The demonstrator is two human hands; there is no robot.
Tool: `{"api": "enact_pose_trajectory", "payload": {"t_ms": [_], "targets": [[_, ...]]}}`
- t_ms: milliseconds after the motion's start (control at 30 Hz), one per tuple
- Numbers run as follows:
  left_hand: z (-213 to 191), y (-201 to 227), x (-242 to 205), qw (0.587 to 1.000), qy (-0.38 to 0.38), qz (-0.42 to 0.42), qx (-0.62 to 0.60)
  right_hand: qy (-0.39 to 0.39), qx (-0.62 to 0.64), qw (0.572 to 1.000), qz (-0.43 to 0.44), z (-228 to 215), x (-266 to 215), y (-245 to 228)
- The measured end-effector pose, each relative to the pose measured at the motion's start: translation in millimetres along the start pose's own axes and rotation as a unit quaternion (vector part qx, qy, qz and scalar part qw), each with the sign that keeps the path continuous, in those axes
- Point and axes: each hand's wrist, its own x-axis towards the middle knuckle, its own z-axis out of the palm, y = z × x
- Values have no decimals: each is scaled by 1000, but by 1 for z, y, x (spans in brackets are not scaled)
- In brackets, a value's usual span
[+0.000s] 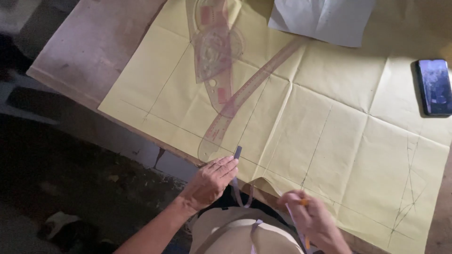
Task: The person draws lines and curves on a large sheet of yellow paper using a pencil and various rulers. They use a flexible ruler, a straight ruler, and a French curve to create a pattern, likely for sewing, while a smartphone displays a reference image nearby.
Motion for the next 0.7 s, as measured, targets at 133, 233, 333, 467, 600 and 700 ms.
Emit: {"api": "enact_pose_trajectory", "payload": {"t_ms": [133,233,333,467,600,700], "targets": [[1,-3,-2,1000,-15,0,8,0,134,990,-37,-44,-14,36],[-3,-3,1,1000,-12,5,15,43,174,984,22,-57,-19,43],[-1,-5,0,999,-21,9,28,87,212,973,-14,-58,-19,52],[-2,-7,0,1000,-28,12,1,101,301,945,-82,-56,-10,78],[-4,-9,1,999,-41,16,4,154,359,918,-74,-54,-10,67],[-9,-11,3,999,-37,11,-4,152,379,906,-108,-55,-6,71]]}}
